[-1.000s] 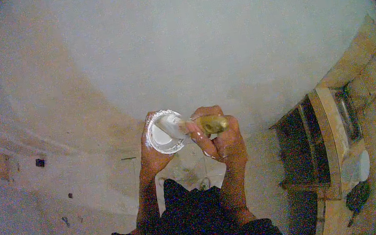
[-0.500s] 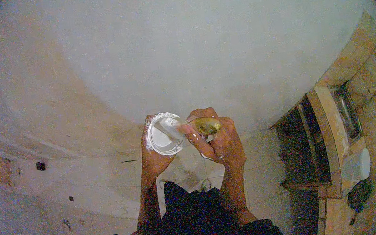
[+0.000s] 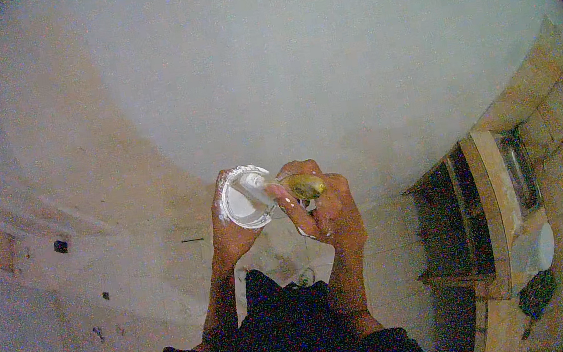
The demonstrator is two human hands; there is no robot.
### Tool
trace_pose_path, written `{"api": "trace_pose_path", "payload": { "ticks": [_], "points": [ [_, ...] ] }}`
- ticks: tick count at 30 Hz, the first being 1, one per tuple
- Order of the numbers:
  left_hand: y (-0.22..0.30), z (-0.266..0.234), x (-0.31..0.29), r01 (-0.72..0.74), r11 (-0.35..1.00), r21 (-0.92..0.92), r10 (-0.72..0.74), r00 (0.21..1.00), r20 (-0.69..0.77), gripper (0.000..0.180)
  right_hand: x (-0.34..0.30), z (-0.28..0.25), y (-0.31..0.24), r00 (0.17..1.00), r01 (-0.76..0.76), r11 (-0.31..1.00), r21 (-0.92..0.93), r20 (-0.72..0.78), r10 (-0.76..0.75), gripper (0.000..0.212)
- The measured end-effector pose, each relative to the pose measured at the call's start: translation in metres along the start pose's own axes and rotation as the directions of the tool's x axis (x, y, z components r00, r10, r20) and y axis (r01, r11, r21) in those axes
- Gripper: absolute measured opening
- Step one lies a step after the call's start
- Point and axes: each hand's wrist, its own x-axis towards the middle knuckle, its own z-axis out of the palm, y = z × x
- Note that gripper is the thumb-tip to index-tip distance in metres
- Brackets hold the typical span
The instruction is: The person paints the ceiling and wall of a small room with white paint using a paintbrush.
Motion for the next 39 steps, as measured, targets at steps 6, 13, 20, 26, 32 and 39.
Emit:
{"api": "trace_pose_path", "payload": {
  "ticks": [6,13,20,26,32,39],
  "points": [
    [0.006,0.000,0.002,-0.014,1.000,0.020,0.014,1.000,0.015,0.058,-0.003,-0.005,-0.001,0.999,-0.020,0.999,-0.041,-0.050,0.017,0.013],
    [-0.001,-0.001,-0.001,-0.067,0.990,0.127,0.065,0.998,0.023,0.056,-0.019,-0.007,0.009,0.983,0.030,1.000,0.008,-0.179,-0.028,0.015],
    [0.018,0.003,-0.004,0.096,0.995,0.035,-0.098,0.994,0.051,0.060,-0.023,-0.027,0.007,0.879,0.074,0.960,0.270,-0.472,0.065,0.023],
    [-0.002,0.006,-0.006,0.108,0.992,0.058,-0.110,0.994,0.020,0.064,-0.020,-0.014,0.021,0.876,-0.046,0.963,0.265,-0.453,0.166,0.026],
    [-0.020,0.007,-0.012,0.085,0.993,0.083,-0.091,0.993,0.071,0.071,-0.022,-0.019,0.039,0.870,0.090,0.937,0.338,-0.485,0.091,0.027],
    [-0.013,0.006,-0.016,0.117,0.992,0.056,-0.118,0.993,0.016,0.072,-0.024,-0.026,0.026,0.775,0.154,0.986,-0.067,-0.611,-0.163,0.028]
  ]
}}
